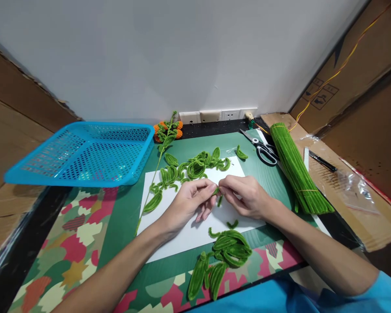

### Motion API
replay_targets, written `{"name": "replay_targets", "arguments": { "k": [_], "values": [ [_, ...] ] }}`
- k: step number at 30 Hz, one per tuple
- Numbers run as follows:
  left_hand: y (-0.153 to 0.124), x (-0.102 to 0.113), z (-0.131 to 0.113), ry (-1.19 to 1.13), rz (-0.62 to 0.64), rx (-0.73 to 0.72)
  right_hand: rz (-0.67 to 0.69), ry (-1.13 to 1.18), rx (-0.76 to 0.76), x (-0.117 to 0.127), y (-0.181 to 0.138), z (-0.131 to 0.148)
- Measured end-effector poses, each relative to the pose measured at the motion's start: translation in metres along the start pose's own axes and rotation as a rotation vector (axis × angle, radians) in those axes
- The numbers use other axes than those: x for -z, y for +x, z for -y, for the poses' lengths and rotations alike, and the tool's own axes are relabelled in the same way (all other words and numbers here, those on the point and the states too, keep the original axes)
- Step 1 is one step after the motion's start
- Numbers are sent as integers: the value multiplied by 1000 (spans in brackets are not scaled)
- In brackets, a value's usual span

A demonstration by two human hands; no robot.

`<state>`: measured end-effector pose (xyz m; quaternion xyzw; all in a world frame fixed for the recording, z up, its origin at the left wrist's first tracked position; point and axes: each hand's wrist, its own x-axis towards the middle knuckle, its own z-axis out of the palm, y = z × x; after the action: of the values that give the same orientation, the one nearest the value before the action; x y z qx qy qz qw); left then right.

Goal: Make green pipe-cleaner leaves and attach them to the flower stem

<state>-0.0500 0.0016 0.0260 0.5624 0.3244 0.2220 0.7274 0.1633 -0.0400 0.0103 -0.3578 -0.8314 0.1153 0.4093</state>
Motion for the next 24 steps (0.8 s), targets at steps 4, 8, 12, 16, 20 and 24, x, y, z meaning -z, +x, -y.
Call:
{"name": "replay_targets", "arguments": {
  "k": [4,8,12,16,20,24],
  "values": [
    [-3,-3,-5,27,-51,-6,20,-69,32,1,-1,-5],
    [-5,-2,-7,-8,-24,28,-5,-143,73,-3,-3,-6],
    [-5,2,-7,-194,94,132,-40,-194,118,-4,-4,-3],
    [-5,3,-5,-376,171,230,-5,-206,162,-3,-4,-1],
    [-6,1,-4,-290,177,184,-40,-129,105,-4,-3,0],
    [-10,-4,-5,8,27,-14,-67,143,-115,-8,-2,6]
  ]
}}
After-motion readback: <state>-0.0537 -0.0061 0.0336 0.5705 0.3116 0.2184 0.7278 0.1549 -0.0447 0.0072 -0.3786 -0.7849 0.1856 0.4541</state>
